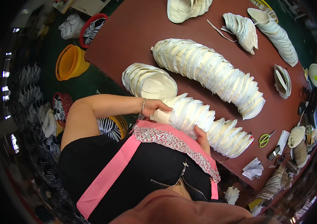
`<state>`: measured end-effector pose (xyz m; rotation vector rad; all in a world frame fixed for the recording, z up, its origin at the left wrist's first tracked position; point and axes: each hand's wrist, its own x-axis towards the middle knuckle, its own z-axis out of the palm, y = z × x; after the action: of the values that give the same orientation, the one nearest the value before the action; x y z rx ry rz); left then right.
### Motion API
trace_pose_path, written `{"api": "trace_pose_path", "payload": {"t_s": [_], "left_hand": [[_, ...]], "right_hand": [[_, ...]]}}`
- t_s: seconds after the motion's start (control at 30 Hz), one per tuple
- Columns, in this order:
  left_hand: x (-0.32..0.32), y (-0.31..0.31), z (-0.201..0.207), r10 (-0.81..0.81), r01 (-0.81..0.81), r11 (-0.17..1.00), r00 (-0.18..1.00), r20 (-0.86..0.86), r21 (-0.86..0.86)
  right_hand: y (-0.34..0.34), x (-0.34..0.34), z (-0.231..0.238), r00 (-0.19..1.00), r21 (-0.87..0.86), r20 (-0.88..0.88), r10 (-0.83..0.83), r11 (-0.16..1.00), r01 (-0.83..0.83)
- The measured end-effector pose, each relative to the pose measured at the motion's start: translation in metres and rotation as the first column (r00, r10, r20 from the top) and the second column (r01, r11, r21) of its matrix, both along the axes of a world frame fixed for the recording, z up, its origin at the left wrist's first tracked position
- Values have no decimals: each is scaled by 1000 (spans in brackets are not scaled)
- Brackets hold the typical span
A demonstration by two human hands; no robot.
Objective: Counting and sorting shoe uppers into organized stacks and recording the counts on a notepad.
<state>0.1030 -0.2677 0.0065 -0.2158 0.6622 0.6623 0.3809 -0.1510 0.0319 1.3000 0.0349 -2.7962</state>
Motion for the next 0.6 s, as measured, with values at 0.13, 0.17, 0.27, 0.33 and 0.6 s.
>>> {"api": "trace_pose_path", "payload": {"t_s": [0.13, 0.17, 0.27, 0.33, 0.6], "left_hand": [[7, -11, -5, 121, -122, 992, 992, 20, 18], [7, -11, -5, 129, -129, 992, 991, 33, -7], [10, -12, -8, 177, -171, 983, 981, 76, -72], [12, -13, -10, 218, -206, 971, 971, 100, -118], [15, -8, -10, 133, -133, 989, 991, 4, -62]], "right_hand": [[2, -9, 11, 998, 36, 66, -5, 999, 3], [3, -11, 11, 998, 55, 68, 11, 998, -15], [3, -6, -10, 995, 78, 78, 63, 995, -69], [5, -3, -23, 992, 77, 83, 100, 991, -106], [12, 15, -38, 956, 102, 186, 226, 964, -247]]}}
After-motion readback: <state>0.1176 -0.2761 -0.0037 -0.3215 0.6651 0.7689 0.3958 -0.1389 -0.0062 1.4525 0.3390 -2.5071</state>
